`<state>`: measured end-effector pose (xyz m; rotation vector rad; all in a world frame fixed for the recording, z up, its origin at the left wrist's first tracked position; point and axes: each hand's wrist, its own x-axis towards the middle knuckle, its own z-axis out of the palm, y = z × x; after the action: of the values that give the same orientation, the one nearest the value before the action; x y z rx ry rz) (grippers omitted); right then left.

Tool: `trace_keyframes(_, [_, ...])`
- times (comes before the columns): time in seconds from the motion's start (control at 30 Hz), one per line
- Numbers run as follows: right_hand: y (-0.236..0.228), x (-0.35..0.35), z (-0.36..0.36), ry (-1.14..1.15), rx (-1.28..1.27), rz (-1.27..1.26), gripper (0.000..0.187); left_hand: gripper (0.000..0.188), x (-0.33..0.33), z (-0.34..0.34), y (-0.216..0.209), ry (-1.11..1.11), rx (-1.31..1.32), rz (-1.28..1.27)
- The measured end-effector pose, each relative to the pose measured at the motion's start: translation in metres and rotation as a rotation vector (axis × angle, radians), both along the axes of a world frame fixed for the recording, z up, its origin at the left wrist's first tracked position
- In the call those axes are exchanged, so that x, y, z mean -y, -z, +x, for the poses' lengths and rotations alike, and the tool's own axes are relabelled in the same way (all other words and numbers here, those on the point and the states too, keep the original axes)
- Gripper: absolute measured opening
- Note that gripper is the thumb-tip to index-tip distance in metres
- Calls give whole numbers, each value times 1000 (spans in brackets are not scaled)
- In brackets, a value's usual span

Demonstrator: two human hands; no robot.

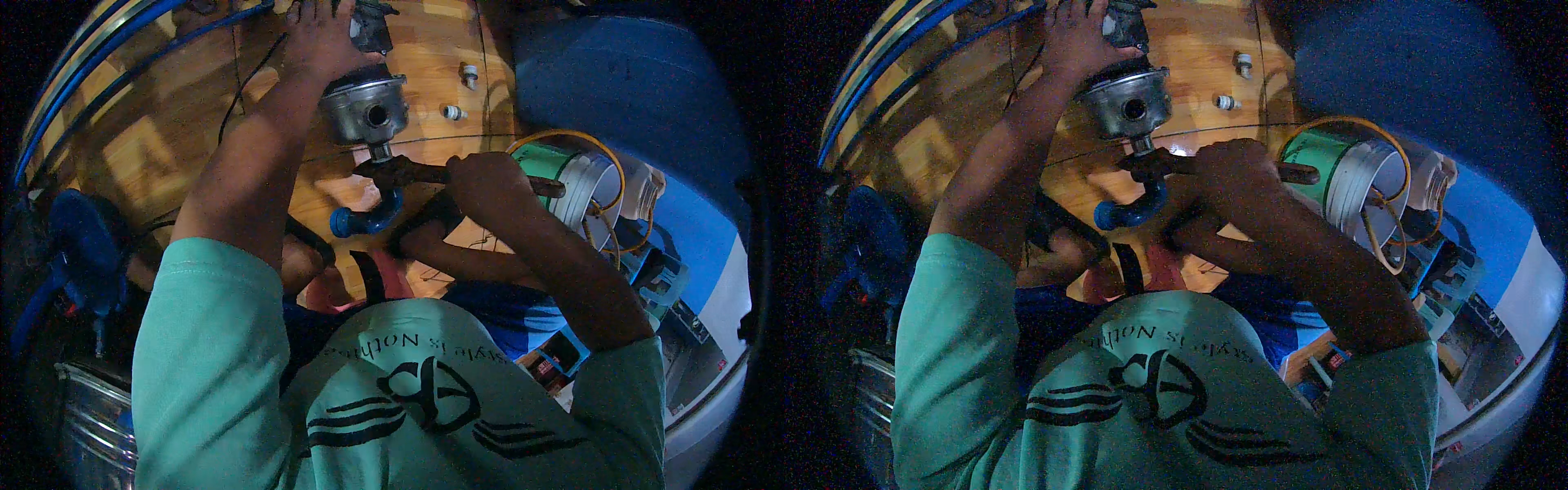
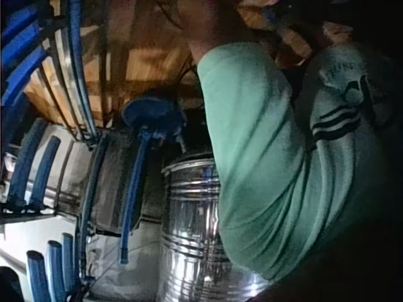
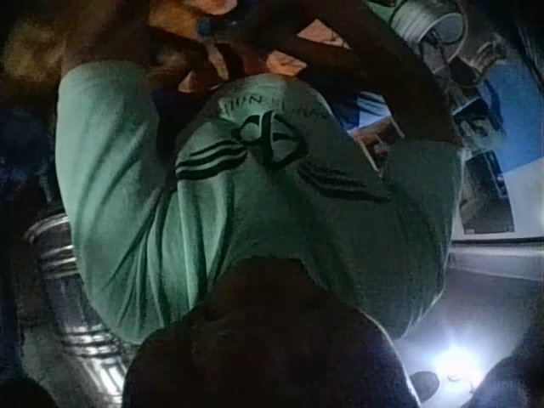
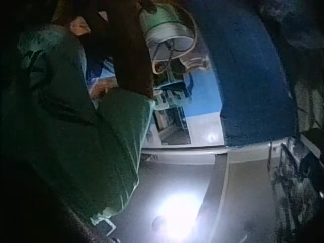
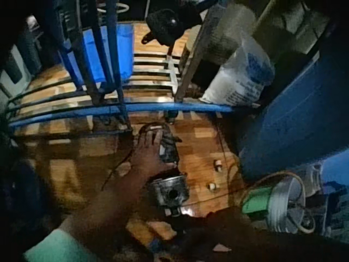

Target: The person sits on the floor and assembles a water pump by attaching a blue elbow pipe to the pump outlet. They use a wrench to tighten the connection and then attach a blue hose to the elbow.

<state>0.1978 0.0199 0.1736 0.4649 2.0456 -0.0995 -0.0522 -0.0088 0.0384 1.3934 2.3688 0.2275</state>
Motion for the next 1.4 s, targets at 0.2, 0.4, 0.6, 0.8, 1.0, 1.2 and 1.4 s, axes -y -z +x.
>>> trace_keyframes(0.2, [6, -27, 15, 129, 1, -45, 33, 125, 2, 3, 5, 6, -15, 71])
trace_keyframes(0.4, [12, -40, 18, -10, -40, -66, 36, 124, -1, 2, 6, -23, -17, 17])
trace_keyframes(0.6, [54, -79, 47, -41, -142, -151, 44, 121, -2, 4, 12, 2, -37, 145])
trace_keyframes(0.8, [141, -117, 74, -33, -302, -240, 44, 123, 5, -5, 48, 10, -145, 229])
trace_keyframes(1.0, [238, -136, 103, 14, -609, -428, 33, 123, -8, 9, 8, 13, -134, 88])
trace_keyframes(1.2, [203, -125, 103, -25, -411, -319, 35, 118, -1, 13, 1, -36, -175, 33])
trace_keyframes(1.4, [115, -90, 107, 74, -418, -155, 32, 122, -8, 17, -24, -62, -99, -114])
